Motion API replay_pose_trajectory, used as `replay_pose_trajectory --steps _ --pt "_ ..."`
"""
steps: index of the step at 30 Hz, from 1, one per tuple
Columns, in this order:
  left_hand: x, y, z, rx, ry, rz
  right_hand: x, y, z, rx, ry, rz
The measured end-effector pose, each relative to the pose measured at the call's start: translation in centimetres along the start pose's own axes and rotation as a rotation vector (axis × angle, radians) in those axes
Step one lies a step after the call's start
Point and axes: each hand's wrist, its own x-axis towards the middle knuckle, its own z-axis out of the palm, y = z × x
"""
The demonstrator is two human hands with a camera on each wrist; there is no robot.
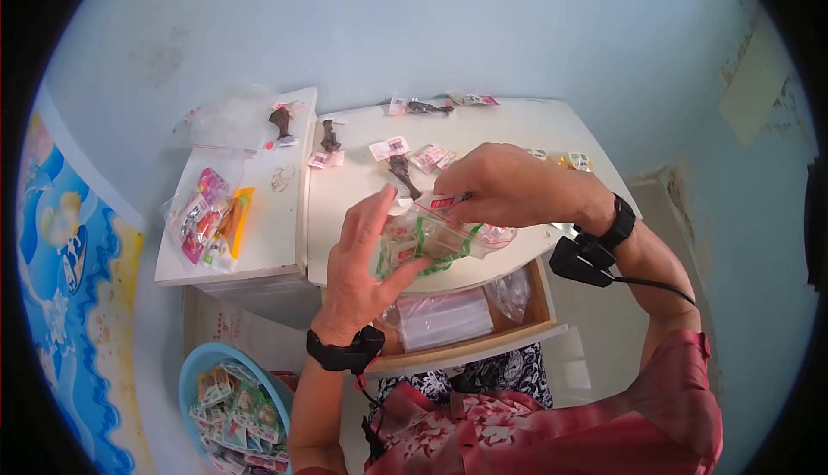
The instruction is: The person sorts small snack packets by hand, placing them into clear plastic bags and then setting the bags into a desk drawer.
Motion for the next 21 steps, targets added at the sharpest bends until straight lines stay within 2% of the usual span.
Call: replay_pose_trajectory --steps 2,5,8,11,14,18,21 --pt "0.8 0.3 -0.1 0.125 -0.01 0.187 -0.1 0.3 0.5 -0.031 0.021 0.001" --pt "1.1 0.1 0.2 0.055 -0.066 0.217 -0.6 0.4 1.2 -0.064 0.079 -0.022" --pt "1.7 0.6 0.6 0.154 -0.025 0.287 -0.9 1.0 1.8 -0.082 0.138 -0.062" --pt "2.3 1.2 0.5 0.329 -0.069 0.47 -1.2 1.3 2.4 -0.072 0.152 -0.076" --pt "2.5 1.3 0.1 0.359 -0.116 0.437 -1.5 1.1 2.4 -0.086 0.136 -0.056" --pt "2.8 1.2 0.1 0.328 0.013 0.422 -1.6 1.1 2.7 -0.21 0.229 -0.118" --pt "3.6 2.0 0.0 0.267 0.075 0.428 -1.0 1.2 3.7 -0.256 0.215 -0.173"
